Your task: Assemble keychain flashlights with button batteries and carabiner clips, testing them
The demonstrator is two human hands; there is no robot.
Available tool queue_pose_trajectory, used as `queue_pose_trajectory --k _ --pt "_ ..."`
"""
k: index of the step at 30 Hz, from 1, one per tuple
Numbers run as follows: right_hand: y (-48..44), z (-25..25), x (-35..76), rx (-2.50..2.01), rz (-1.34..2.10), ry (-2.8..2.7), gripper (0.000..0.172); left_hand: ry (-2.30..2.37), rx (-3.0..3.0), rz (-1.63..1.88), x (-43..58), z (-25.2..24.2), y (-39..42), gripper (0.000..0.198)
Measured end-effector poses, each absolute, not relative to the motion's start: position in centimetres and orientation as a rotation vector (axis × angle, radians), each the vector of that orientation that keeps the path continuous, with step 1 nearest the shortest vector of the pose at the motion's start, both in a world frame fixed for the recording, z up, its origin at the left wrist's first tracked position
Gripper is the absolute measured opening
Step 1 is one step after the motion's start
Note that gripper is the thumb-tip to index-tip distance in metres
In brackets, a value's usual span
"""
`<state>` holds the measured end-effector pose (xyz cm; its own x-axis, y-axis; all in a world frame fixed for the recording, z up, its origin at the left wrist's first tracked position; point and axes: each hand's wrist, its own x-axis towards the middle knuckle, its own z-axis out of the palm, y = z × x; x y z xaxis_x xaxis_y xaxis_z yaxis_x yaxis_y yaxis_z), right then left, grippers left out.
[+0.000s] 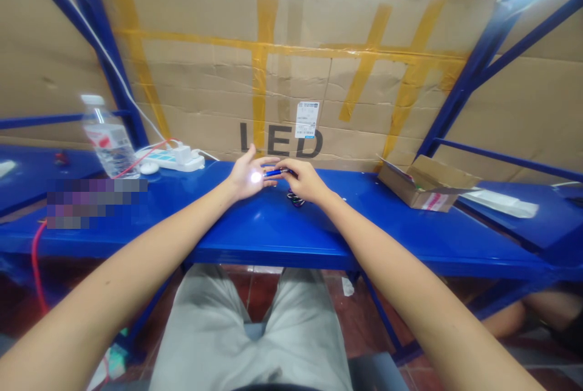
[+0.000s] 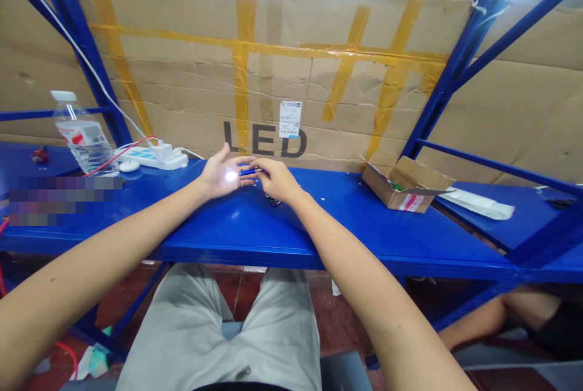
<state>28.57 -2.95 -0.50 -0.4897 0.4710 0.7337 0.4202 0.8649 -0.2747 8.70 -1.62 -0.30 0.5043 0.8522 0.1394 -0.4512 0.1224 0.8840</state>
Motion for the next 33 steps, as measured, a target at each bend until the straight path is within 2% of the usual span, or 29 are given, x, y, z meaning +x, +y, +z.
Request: queue_pose_trajectory --k 14,22,33 --pt "-3.09 -0.40 28.57 -0.649 0.105 -2.163 0.030 0.440 1.112 0.982 8.61 -0.50 -1.37 0.071" --pt "-2.93 -0.47 28.59 -0.579 0.105 -2.206 0.039 0.417 1.101 0.968 8.55 -0.53 -1.24 0.071" --pt "-3.09 -0.44 28.56 -0.650 0.025 -2.168 0.036 0.429 1.104 0.974 8.63 -0.44 -1.44 0.076"
